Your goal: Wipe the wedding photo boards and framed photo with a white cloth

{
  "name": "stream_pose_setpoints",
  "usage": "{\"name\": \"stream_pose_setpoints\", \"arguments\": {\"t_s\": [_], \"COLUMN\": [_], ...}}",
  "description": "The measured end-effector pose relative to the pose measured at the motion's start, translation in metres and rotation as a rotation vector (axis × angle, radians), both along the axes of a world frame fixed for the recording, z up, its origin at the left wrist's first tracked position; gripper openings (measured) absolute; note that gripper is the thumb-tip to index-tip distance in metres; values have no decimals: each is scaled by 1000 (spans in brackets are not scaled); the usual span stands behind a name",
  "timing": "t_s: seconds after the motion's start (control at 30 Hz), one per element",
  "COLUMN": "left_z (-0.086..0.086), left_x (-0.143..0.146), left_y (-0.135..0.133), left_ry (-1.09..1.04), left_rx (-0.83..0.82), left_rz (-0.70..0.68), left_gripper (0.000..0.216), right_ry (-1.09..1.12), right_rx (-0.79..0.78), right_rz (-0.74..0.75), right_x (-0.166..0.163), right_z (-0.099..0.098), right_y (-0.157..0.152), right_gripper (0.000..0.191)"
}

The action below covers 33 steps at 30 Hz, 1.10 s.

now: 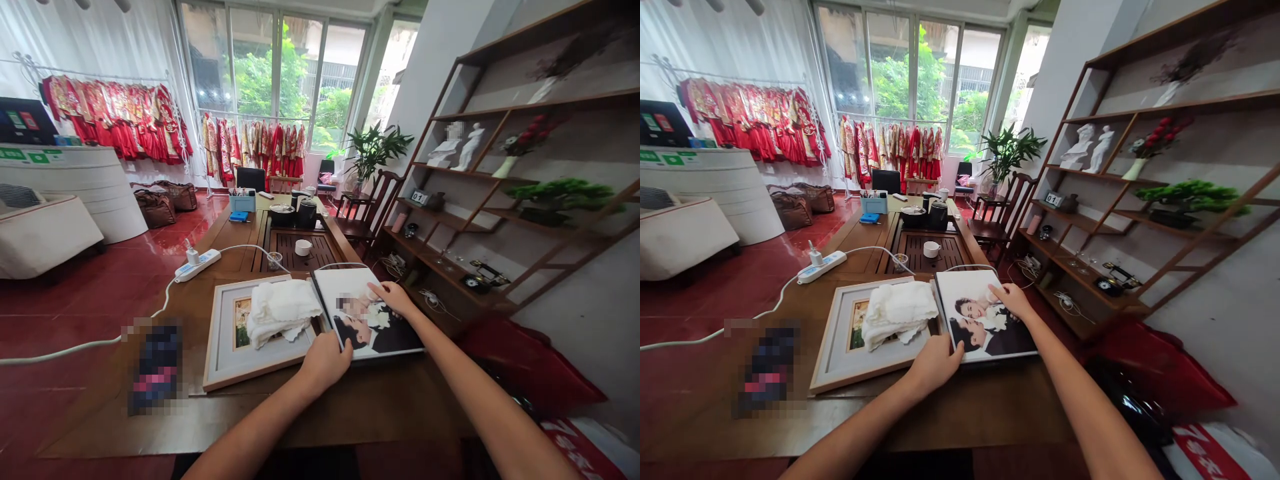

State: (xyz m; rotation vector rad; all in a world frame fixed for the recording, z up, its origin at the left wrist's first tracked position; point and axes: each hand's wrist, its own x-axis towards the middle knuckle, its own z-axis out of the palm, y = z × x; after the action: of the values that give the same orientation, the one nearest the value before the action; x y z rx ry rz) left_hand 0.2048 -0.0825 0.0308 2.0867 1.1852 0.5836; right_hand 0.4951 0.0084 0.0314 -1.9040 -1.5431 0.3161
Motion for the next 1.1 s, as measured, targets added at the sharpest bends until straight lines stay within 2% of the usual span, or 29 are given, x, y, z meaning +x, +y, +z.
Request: {"name": "stream_pose_setpoints", "arguments": {"t_s": [0.4,0.63,0.77,0.9,0.97,1.03,1.1], "left_z": [-1,14,25,23,18,11,4], "left_x": [7,-3,-40,-106,-140,-170,-192], "left_y": [-4,-9,-11,2,14,26,35], "left_ry": [120,139,71,47,74,161,295], "left_rx": [63,108,261,390,458,500,510], "left_rz": [11,8,52,189,280,324,360], "left_gripper": [42,48,39,28,23,21,21], "right_ry": [-198,-299,-357,-440,-479,-512,-557], "right_rx": [30,-1,-20,10,50,105,216], "right_rz": [11,43,40,-20,-35,17,196], "right_x": [9,7,2,-12,-32,-64,-106], "right_z": [-13,-13,-7,7,17,30,43], "right_y": [7,5,0,-3,-3,-3,-5], "right_gripper": [60,56,52,51,51,50,49]}}
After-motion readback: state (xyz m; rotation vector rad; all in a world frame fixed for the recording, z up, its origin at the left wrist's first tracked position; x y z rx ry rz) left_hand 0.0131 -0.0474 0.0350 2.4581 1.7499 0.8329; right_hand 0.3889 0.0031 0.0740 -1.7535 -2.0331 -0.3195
